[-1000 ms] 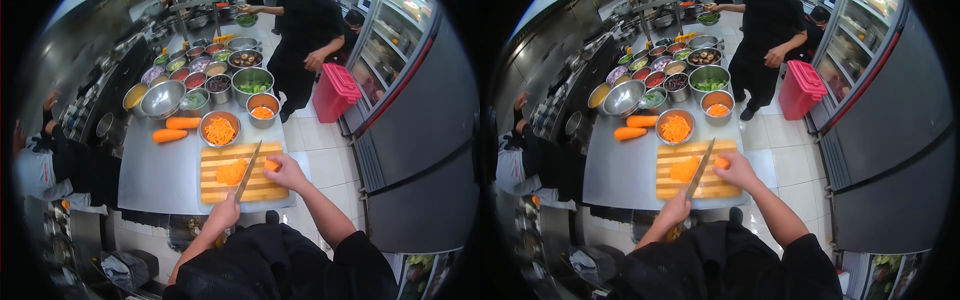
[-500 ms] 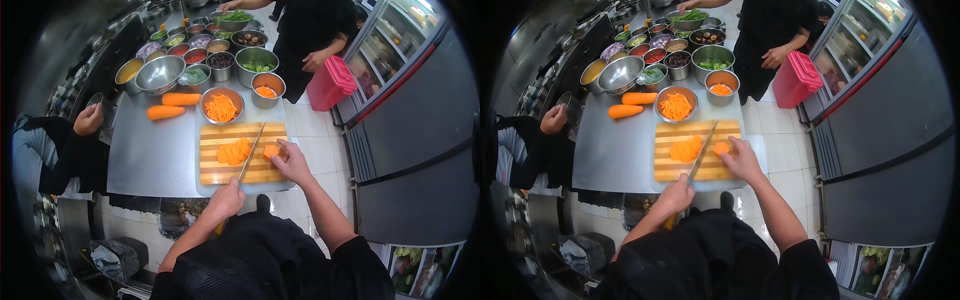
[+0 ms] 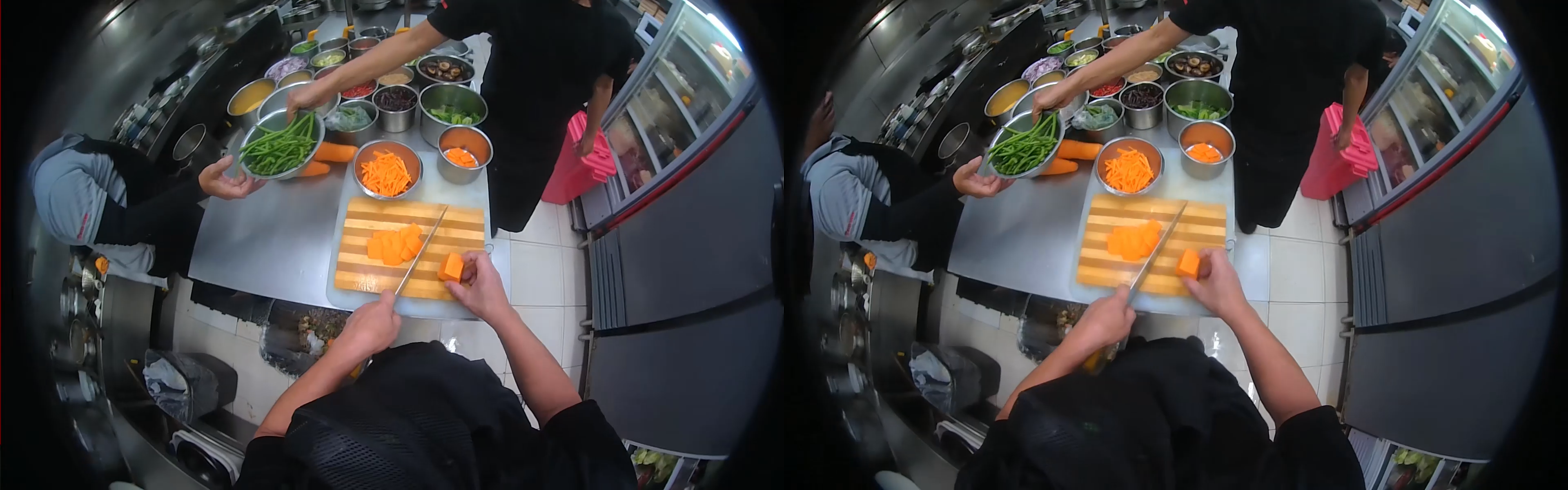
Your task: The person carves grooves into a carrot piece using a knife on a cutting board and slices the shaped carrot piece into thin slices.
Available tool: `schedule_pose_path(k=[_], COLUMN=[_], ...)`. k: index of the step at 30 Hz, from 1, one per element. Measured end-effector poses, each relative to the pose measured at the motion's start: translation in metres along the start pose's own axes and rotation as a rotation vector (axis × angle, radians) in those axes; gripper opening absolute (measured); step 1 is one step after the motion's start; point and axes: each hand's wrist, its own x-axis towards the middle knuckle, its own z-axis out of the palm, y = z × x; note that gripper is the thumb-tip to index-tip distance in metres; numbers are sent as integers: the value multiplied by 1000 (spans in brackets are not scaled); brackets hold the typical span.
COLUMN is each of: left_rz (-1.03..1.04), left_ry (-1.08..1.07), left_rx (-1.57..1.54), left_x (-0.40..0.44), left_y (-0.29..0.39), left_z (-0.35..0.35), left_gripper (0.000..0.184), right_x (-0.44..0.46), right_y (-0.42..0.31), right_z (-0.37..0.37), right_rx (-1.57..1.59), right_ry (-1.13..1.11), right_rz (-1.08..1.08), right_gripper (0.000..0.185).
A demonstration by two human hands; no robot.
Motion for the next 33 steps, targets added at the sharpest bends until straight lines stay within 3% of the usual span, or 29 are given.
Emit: schedule_pose_path(k=[3,10,15,18,24,33], left_rz=[-36,-105,-101,-102,-146,-75], left_ry=[68,161,128,112,26,1], left_rx=[-62,-222,-253,-276,-313,-208], left_x=[-3,-21,-22,-22,-22,-12], left_y=[-1,10,0,-10,-19,-32], left_z=[13,42,46,43,30,24], left_gripper=[33,34,37,37,35,34], right_x=[1,5,12,25,35,21], right_y=[14,8,1,9,-1,-8], right_z=[8,-20,-20,-16,-20,-18], right_rx=[7,84,72,447,198,192], right_ry=[52,-127,-184,-193,-186,-166], right_rz=[-161,-156,26,249,150,123], right_gripper=[67,76,58,53,41,50])
